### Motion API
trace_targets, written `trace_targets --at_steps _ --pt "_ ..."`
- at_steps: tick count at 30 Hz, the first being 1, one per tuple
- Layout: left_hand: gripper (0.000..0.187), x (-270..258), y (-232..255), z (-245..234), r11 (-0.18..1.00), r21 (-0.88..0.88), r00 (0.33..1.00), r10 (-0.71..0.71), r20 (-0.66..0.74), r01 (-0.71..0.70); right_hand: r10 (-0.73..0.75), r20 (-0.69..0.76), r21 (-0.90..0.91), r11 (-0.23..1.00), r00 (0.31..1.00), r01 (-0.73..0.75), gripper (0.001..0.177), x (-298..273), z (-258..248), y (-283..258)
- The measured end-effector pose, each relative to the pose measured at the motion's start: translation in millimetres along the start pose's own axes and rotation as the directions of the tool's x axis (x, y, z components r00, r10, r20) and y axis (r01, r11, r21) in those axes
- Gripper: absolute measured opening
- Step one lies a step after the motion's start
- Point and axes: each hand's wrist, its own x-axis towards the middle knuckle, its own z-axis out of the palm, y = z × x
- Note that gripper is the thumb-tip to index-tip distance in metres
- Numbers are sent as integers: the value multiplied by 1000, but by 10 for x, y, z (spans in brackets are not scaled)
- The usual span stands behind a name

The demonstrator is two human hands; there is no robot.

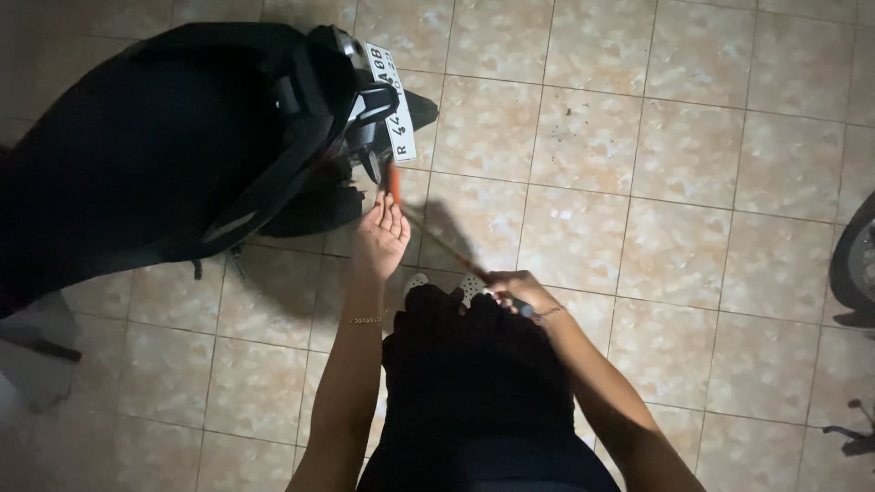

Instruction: The recorder uses a broom to sweep dirt and debris from a tiled floor into a pile.

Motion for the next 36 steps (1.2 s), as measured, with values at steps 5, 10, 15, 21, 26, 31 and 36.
trace_targets --at_steps 5,10,15,21,26,31,36 --pt "33 91 -38 -147 991 -125 983 -27 183 51 81 -3 -149 985 997 -81 24 311 453 -506" --pt "23 38 -45 -137 984 -177 917 70 393 0 33 -199 -190 979 980 -72 20 1071 56 -826" --pt "25 5 -39 -56 952 -304 997 -25 73 46 -103 -398 -83 994 912 76 22 956 -31 -938" --pt "25 231 -148 154 938 -327 981 -52 185 112 -285 -418 -72 957 863 281 37 302 -497 -633" --pt "30 531 -330 490 977 -170 985 -107 132 129 -134 -293 161 969 947 187 30 -588 -992 -693" --pt "24 797 -507 1012 980 92 984 -177 -3 176 20 -372 22 1000 928 -12 18 -408 -1249 -525" --pt "24 1211 -607 1317 948 138 951 -299 78 286 -44 -520 -84 996 853 0 31 350 -1418 -554"
